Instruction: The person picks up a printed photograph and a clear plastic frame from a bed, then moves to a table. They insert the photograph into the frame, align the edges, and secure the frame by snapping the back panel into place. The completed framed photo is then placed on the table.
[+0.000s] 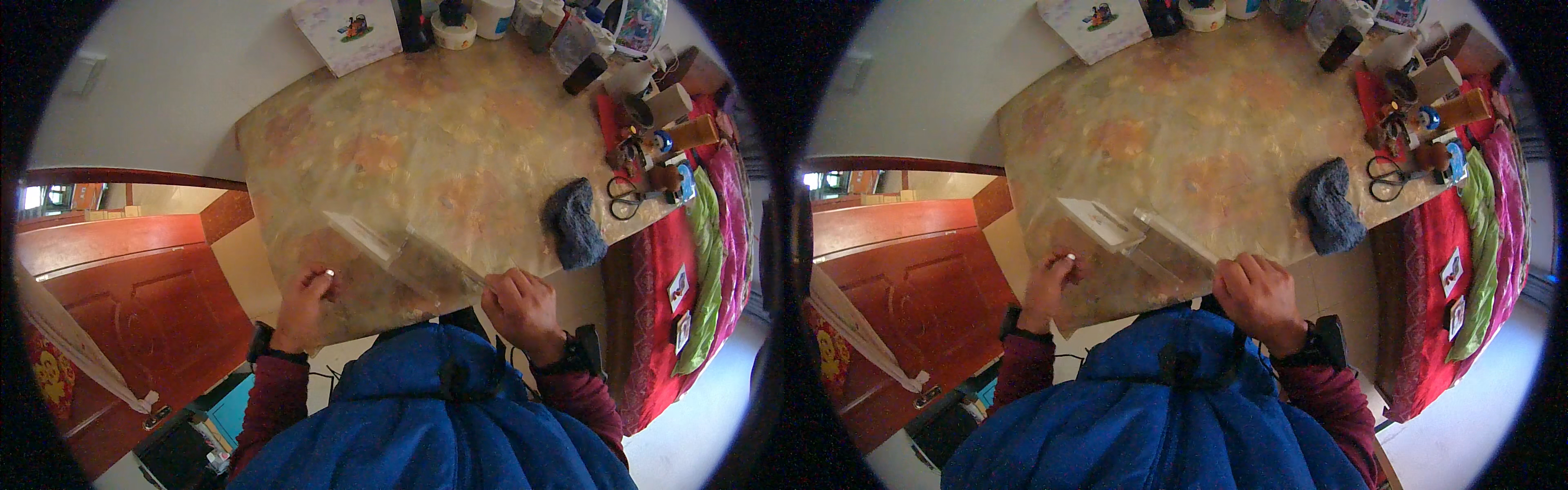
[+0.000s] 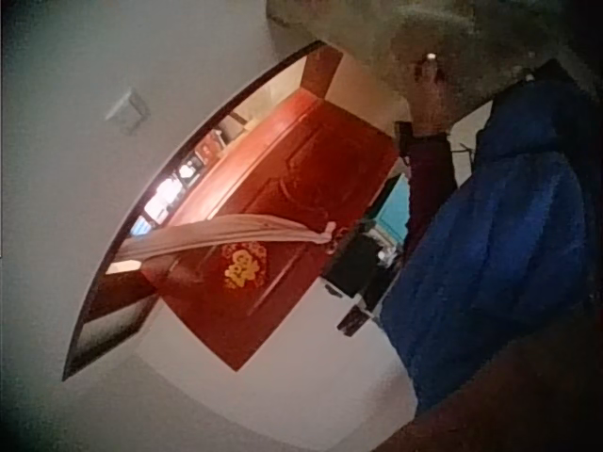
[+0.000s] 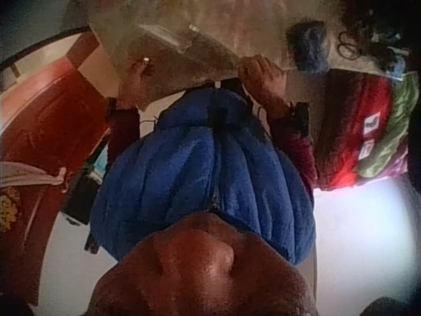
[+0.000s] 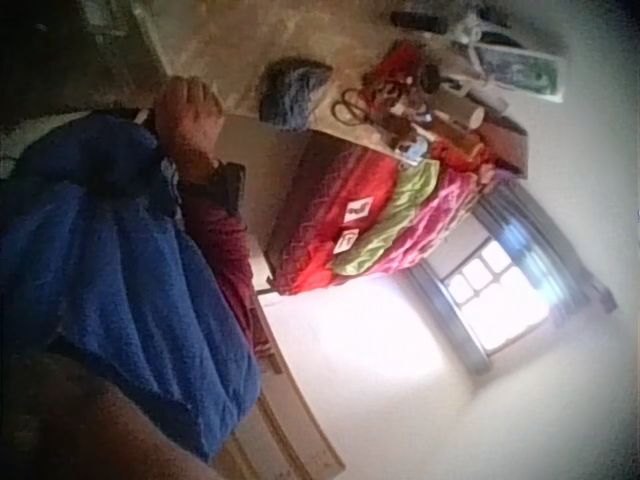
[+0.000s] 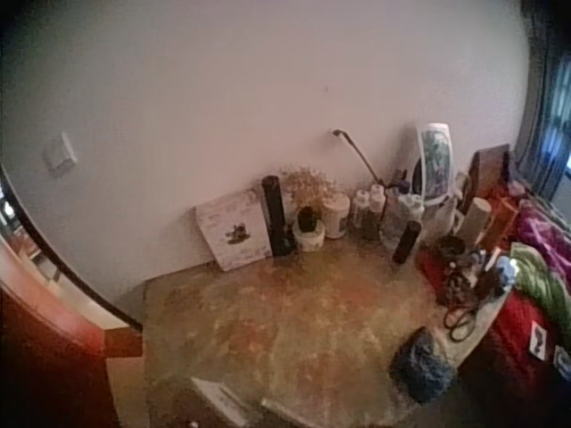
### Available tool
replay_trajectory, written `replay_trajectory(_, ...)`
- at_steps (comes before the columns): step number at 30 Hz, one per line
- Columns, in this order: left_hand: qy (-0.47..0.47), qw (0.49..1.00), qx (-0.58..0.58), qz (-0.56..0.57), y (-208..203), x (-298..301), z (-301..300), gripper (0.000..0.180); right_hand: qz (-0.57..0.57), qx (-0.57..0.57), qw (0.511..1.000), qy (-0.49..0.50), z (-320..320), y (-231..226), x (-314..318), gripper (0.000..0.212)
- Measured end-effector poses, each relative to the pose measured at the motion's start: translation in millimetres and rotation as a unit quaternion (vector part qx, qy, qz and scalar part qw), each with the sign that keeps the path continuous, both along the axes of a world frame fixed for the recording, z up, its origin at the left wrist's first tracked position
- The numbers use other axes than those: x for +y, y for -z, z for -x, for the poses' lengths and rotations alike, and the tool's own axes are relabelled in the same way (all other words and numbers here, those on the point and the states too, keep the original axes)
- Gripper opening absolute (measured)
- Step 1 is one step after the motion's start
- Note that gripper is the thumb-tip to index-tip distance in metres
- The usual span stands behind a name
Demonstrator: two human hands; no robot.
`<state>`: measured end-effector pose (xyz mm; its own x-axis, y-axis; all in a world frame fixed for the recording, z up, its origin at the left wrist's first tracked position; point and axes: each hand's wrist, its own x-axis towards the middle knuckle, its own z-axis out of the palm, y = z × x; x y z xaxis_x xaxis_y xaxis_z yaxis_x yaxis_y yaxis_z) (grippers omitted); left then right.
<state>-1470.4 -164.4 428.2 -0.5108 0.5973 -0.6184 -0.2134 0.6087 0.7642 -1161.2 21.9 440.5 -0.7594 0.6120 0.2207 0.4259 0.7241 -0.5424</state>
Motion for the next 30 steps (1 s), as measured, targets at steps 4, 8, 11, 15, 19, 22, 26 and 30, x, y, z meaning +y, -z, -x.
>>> replay_trajectory(4,-0.05,0.998,-0.013,-0.031,-17,8,44,0.019,0.002,0.006,1.0,0.001,0,0,1,0.011)
replay_trajectory(8,-0.112,0.988,-0.081,-0.075,-13,19,69,0.018,0.014,0.0,1.0,0.0,0,-2,3,0.012)
replay_trajectory(11,-0.12,0.984,-0.101,-0.083,-5,33,82,0.02,0.024,-0.009,1.0,-0.001,-1,-4,4,0.014)
replay_trajectory(15,0.009,1.0,0.009,-0.022,5,68,112,0.024,0.032,-0.003,0.999,0.012,1,-4,4,0.017)
replay_trajectory(19,0.228,0.966,0.12,0.011,29,132,137,0.026,0.024,-0.015,0.999,0.021,4,-5,3,0.019)
replay_trajectory(22,0.359,0.908,0.218,0.011,51,173,131,0.024,0.021,-0.021,0.999,0.023,5,-6,5,0.019)
replay_trajectory(26,0.487,0.786,0.34,-0.172,70,208,110,0.021,0.012,-0.03,0.999,0.03,7,-8,6,0.02)
replay_trajectory(30,0.466,0.828,0.277,-0.14,78,212,96,0.019,0.021,-0.037,0.998,0.036,7,-9,6,0.019)
